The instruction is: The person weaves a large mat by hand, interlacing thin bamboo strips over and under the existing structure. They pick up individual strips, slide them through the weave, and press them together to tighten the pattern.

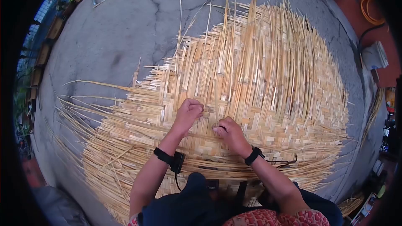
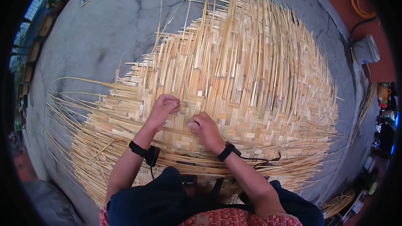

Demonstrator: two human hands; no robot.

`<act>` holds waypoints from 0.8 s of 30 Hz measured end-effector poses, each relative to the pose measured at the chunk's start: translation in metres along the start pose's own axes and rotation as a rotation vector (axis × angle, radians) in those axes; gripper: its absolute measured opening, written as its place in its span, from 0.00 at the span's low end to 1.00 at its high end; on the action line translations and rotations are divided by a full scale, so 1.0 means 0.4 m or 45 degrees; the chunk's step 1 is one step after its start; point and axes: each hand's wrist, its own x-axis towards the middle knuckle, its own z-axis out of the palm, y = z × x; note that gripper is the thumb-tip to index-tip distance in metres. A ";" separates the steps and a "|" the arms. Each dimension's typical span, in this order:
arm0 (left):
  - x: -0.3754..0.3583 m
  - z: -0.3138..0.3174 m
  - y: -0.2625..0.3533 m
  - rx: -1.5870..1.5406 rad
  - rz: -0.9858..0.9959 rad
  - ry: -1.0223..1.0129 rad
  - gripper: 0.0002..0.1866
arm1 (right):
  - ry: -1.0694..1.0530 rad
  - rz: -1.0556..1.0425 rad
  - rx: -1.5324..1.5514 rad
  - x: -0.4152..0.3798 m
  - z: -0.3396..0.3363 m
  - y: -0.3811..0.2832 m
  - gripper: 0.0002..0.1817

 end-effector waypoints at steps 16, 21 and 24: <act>0.042 -0.054 -0.008 -0.070 0.105 0.245 0.09 | 0.159 0.019 -0.048 0.232 0.045 -0.017 0.14; 0.049 -0.071 -0.032 -0.068 0.153 0.162 0.10 | 0.204 -0.040 -0.200 0.241 0.057 -0.004 0.14; 0.050 -0.070 -0.035 -0.062 0.150 0.163 0.10 | 0.232 -0.041 -0.282 0.253 0.066 -0.003 0.14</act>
